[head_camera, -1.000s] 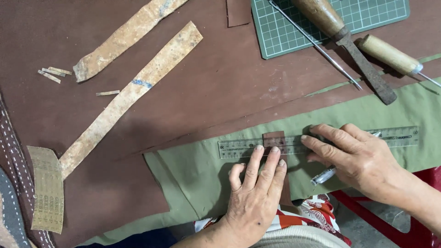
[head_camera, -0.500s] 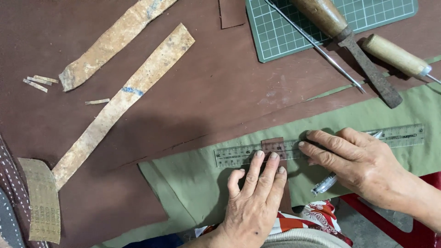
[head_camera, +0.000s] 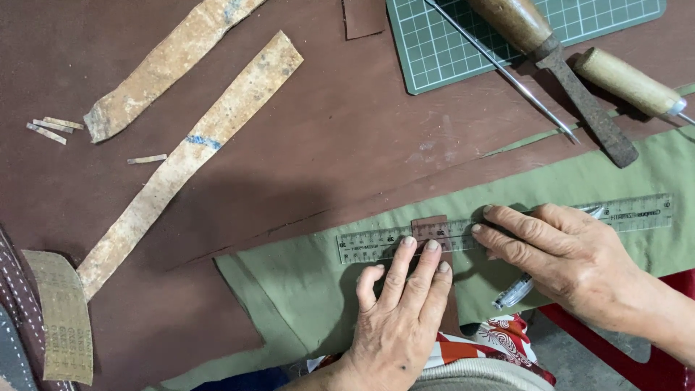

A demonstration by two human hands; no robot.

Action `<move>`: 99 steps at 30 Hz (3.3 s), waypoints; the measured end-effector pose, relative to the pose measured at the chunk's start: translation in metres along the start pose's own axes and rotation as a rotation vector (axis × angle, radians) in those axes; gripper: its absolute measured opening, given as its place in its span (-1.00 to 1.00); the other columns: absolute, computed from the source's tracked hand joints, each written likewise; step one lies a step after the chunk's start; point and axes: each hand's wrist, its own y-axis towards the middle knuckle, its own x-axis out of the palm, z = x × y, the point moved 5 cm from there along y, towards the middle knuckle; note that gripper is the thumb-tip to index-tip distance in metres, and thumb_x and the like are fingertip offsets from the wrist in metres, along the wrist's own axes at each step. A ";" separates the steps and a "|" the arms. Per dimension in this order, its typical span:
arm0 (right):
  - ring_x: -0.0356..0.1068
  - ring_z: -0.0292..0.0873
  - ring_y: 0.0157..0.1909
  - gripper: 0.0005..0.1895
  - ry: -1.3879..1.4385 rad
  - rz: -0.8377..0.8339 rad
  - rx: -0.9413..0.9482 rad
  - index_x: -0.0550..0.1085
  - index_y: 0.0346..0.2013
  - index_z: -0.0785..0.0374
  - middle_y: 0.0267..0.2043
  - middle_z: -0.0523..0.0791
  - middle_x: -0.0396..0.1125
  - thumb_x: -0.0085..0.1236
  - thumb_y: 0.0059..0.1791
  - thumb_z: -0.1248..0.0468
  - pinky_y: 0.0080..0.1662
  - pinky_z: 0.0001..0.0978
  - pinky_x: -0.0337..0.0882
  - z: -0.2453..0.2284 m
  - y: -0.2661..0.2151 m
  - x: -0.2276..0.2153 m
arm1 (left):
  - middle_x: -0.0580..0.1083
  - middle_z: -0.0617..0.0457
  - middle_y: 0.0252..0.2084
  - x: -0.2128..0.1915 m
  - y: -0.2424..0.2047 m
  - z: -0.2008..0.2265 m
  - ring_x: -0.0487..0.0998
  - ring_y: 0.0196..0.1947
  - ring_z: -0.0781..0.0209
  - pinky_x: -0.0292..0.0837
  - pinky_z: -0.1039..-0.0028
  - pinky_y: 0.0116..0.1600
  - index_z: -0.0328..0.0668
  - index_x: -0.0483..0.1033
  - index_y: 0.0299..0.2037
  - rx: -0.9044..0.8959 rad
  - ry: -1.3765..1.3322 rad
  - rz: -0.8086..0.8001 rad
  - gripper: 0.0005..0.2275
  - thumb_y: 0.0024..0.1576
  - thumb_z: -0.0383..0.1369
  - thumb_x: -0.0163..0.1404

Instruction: Measuring, marking, and burnishing leather strips on a workshop table.

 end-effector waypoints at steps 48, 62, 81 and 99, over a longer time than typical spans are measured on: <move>0.23 -0.07 -0.38 -0.57 -0.058 0.011 0.016 0.48 0.16 0.19 0.29 -0.01 0.37 -0.17 0.06 0.51 -0.28 -0.19 0.35 -0.001 0.000 0.001 | 0.38 -0.03 0.35 0.003 -0.002 -0.001 0.35 0.36 -0.11 0.22 0.08 0.14 -0.11 0.55 0.13 -0.006 0.010 -0.060 -0.74 0.27 -0.44 -0.05; 0.33 0.00 -0.27 -0.62 -0.032 -0.003 0.053 0.47 0.18 0.16 0.31 0.04 0.34 0.02 0.05 0.33 -0.17 -0.17 0.42 0.000 -0.006 0.003 | 0.25 0.03 0.45 0.015 -0.009 0.001 0.20 0.43 -0.16 0.18 -0.13 0.23 -0.07 0.33 0.40 0.014 0.118 -0.210 -0.50 0.18 -0.37 -0.08; 0.32 -0.02 -0.31 -0.62 -0.022 0.001 0.074 0.48 0.17 0.18 0.27 0.06 0.37 -0.03 0.06 0.41 -0.22 -0.19 0.40 -0.003 -0.003 0.002 | 0.29 0.08 0.39 0.015 -0.006 0.002 0.23 0.39 -0.12 0.29 -0.04 0.19 -0.05 0.35 0.39 -0.003 0.156 -0.149 -0.52 0.21 -0.34 -0.02; 0.42 -0.20 -0.48 -0.53 0.538 0.133 0.621 0.56 -0.16 0.26 -0.44 -0.10 0.40 -0.35 0.11 0.12 -0.47 -0.43 0.40 0.009 0.018 -0.033 | 0.18 0.07 0.47 0.023 -0.008 0.003 0.12 0.45 -0.12 0.19 -0.02 0.21 -0.04 0.14 0.47 -0.006 0.251 -0.320 -0.31 0.03 -0.33 -0.02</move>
